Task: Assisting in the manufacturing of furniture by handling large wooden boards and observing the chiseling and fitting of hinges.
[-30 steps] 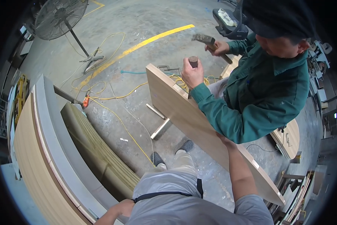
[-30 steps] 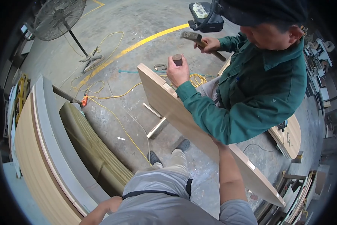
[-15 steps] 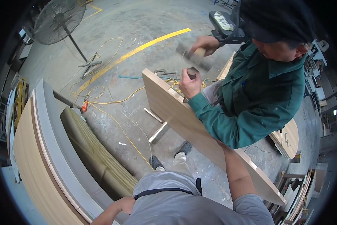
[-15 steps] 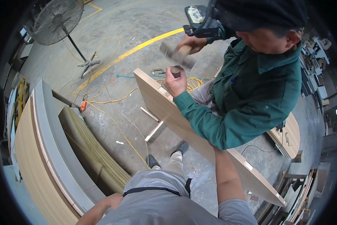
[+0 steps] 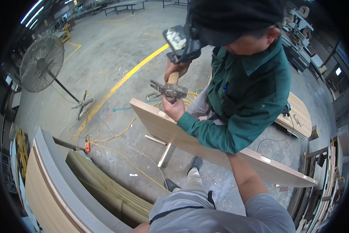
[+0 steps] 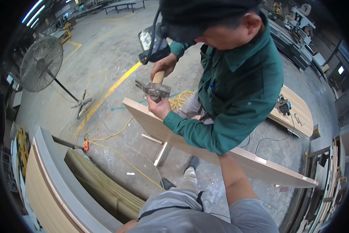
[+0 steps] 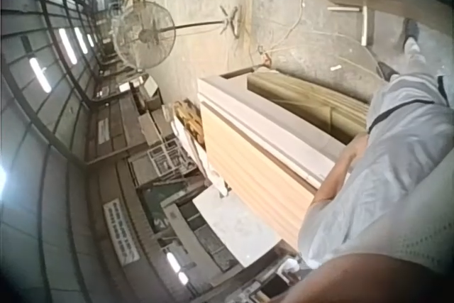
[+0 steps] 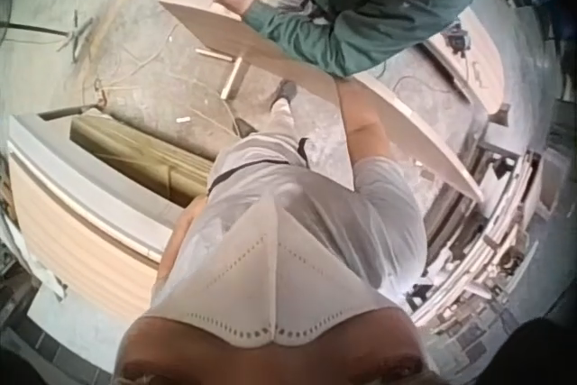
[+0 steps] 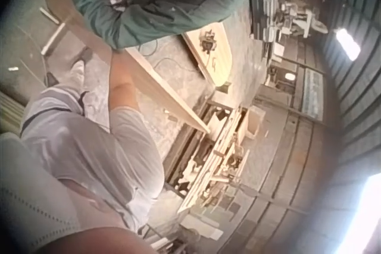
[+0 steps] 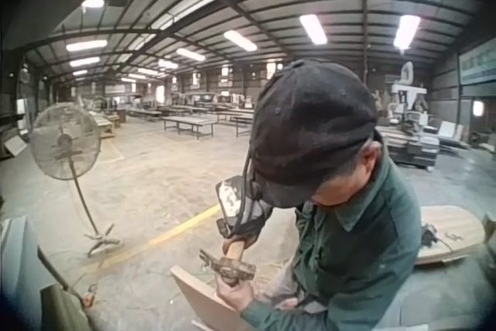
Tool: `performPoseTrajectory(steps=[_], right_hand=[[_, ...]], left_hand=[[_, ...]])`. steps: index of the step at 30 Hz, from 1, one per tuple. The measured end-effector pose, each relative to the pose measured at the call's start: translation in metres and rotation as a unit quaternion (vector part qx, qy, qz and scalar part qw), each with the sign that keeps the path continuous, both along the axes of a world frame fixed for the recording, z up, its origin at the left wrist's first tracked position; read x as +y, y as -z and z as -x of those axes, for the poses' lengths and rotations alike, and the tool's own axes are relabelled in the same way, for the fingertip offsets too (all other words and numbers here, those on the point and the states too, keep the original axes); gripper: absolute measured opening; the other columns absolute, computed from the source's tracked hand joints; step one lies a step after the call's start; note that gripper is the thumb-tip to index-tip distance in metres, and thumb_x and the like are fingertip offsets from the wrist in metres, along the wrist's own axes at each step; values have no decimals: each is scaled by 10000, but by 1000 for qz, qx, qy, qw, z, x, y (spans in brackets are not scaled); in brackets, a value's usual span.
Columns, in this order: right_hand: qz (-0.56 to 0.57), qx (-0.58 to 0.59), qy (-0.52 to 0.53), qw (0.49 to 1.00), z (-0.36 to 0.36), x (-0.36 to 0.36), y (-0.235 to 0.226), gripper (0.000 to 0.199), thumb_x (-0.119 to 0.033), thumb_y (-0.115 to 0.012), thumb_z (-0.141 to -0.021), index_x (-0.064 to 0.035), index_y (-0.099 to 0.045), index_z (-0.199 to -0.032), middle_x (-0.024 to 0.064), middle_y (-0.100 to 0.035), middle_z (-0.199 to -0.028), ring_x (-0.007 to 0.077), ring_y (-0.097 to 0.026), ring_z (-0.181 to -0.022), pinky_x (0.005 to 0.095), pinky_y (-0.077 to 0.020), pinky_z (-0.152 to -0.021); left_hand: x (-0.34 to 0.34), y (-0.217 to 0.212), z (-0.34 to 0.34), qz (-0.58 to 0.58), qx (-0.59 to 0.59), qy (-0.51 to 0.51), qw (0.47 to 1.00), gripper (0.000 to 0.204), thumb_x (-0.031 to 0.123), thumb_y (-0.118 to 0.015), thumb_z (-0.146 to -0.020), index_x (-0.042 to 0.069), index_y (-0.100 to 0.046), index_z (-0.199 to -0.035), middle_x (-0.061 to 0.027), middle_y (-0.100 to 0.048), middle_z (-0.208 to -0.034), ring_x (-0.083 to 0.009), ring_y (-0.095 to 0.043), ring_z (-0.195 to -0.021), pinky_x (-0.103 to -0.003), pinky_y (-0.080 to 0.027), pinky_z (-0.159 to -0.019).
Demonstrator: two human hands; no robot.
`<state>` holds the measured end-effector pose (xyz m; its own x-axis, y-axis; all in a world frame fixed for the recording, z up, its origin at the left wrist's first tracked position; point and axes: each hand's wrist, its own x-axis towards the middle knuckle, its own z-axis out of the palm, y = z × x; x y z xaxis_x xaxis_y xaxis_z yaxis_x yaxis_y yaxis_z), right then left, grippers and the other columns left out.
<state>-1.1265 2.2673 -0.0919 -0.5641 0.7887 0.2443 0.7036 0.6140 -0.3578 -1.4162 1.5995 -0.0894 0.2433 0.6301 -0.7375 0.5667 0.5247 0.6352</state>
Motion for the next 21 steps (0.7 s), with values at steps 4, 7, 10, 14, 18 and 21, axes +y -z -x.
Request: performPoseTrajectory(steps=[4, 7, 10, 14, 18, 21], right_hand=[[26, -25, 25, 999, -3, -2, -2, 563, -402, -709, -669, -176, -552, -1160, 109, -555, -1182, 307, -523, -1086, 400, -437, -917], [41, -33, 47, 998, -21, -20, 6, 560, -403, -710, -666, -179, -555, -1155, 108, -561, -1174, 308, -527, -1080, 402, -440, -912], [125, -60, 53, 989, -3, -26, -53, 509, -421, -703, -636, -183, -577, -1068, 106, -626, -1028, 310, -581, -973, 431, -471, -825], [188, -208, 69, 957, -9, -28, -75, 489, -448, -672, -658, -147, -575, -1030, 92, -649, -945, 290, -616, -891, 426, -486, -764], [188, -181, 83, 962, -12, -29, -74, 466, -457, -663, -669, -136, -595, -1000, 89, -653, -930, 289, -615, -887, 419, -488, -766], [210, -187, 85, 956, -6, -25, -81, 414, -459, -666, -668, -135, -624, -921, 90, -649, -936, 285, -614, -887, 411, -489, -764]], left_hand=[[20, 0, 29, 26, 18, -34, 999, 328, 280, -511, -792, 23, -640, -951, -243, -618, -929, -394, -578, -921, -422, -460, -768], [49, -3, 57, 11, 40, -10, 999, 327, 283, -512, -792, 24, -640, -944, -245, -617, -926, -396, -578, -917, -423, -461, -764], [70, -14, 80, -1, 64, -4, 998, 326, 285, -512, -791, 24, -641, -938, -246, -616, -924, -398, -578, -913, -425, -461, -760], [97, -18, 100, -8, 76, 20, 997, 325, 289, -513, -790, 25, -642, -929, -248, -615, -920, -400, -578, -908, -426, -462, -755], [97, -22, 106, 6, 77, 29, 997, 323, 292, -514, -789, 26, -643, -920, -250, -614, -916, -403, -578, -903, -428, -462, -749], [86, -26, 99, 24, 73, 19, 997, 323, 295, -514, -788, 27, -644, -914, -252, -613, -913, -405, -578, -899, -429, -463, -745]])
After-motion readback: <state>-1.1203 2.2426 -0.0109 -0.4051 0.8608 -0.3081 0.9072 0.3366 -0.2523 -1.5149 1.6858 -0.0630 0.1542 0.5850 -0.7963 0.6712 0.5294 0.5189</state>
